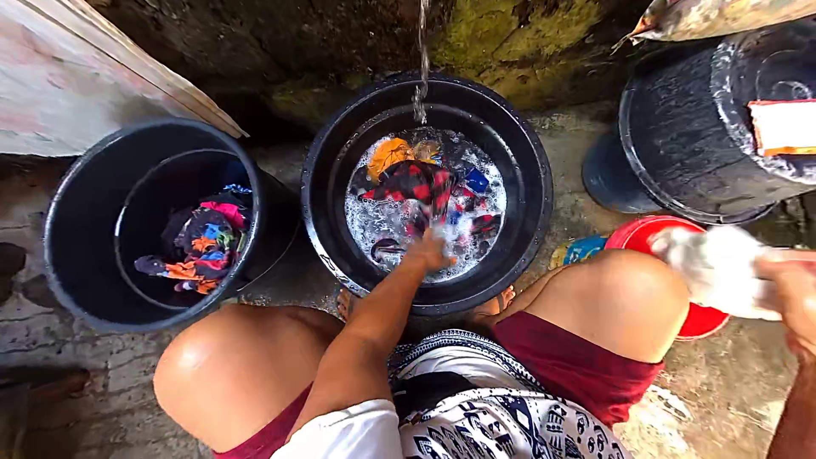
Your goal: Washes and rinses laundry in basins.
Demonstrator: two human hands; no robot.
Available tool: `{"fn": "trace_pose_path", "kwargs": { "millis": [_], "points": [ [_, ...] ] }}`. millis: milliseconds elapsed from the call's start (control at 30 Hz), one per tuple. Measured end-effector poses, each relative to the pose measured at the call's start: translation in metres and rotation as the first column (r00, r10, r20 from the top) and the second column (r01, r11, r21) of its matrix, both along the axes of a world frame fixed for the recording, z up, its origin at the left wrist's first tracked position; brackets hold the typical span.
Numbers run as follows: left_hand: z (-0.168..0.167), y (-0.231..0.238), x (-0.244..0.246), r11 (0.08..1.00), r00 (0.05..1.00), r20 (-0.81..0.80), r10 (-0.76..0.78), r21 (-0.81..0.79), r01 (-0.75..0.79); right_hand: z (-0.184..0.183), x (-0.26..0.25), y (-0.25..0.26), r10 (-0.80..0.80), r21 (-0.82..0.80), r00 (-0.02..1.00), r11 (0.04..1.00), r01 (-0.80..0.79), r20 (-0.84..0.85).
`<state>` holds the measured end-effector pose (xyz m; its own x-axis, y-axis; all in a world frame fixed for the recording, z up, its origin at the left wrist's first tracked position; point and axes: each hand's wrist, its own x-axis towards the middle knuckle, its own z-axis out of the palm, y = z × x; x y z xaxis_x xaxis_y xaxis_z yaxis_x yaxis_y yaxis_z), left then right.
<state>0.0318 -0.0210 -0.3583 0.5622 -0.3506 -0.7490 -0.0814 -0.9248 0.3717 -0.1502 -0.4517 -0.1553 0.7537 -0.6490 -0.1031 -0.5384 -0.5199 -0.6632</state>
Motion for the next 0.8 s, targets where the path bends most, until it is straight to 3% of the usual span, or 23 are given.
{"fn": "trace_pose_path", "kwargs": {
  "millis": [67,167,233,300,333,367,433,533,600,667,733,800],
  "points": [
    [0.002,0.0,-0.008,0.989,0.98,-0.146,-0.139,0.022,0.144,-0.001,0.011,0.006,0.204,-0.11,0.955,0.967,-0.231,-0.214],
    [0.012,0.005,-0.011,0.966,0.939,-0.246,-0.24,0.041,0.257,0.025,0.053,0.046,0.307,-0.274,0.942,0.902,-0.333,-0.133],
    [0.023,0.014,-0.006,0.988,0.972,-0.175,-0.155,-0.016,0.155,0.053,0.087,0.094,0.449,-0.264,0.892,0.854,-0.448,-0.059],
    [0.05,0.024,0.002,0.975,0.993,-0.065,0.094,-0.197,-0.105,0.065,0.121,0.136,0.634,-0.203,0.771,0.748,-0.632,-0.066],
    [0.071,0.028,0.006,0.925,0.975,-0.007,0.222,-0.314,-0.213,0.062,0.139,0.155,0.697,-0.145,0.71,0.695,-0.704,-0.1],
    [0.094,0.031,0.011,0.858,0.947,0.044,0.317,-0.438,-0.267,0.051,0.157,0.172,0.736,-0.067,0.658,0.657,-0.751,-0.159],
    [0.141,0.032,0.021,0.671,0.895,0.118,0.43,-0.705,-0.229,0.008,0.184,0.201,0.767,0.078,0.581,0.619,-0.781,-0.273],
    [0.213,0.023,0.029,0.266,0.87,0.122,0.477,-0.964,-0.011,-0.061,0.201,0.233,0.807,0.216,0.527,0.583,-0.784,-0.266],
    [0.253,0.02,0.029,-0.011,0.892,0.051,0.449,-0.998,0.062,-0.069,0.2,0.255,0.82,0.317,0.572,0.55,-0.772,-0.029],
    [0.278,0.023,0.025,-0.245,0.912,-0.038,0.408,-0.967,0.069,-0.052,0.192,0.279,0.624,0.426,0.693,0.551,-0.717,0.36],
    [0.275,0.036,0.024,-0.448,0.913,-0.141,0.384,-0.892,0.05,-0.038,0.197,0.299,0.313,0.491,0.711,0.549,-0.676,0.63],
    [0.244,0.057,0.024,-0.597,0.808,-0.379,0.451,-0.801,-0.042,-0.023,0.212,0.312,0.059,0.564,0.69,0.528,-0.635,0.721]
  ]
}}
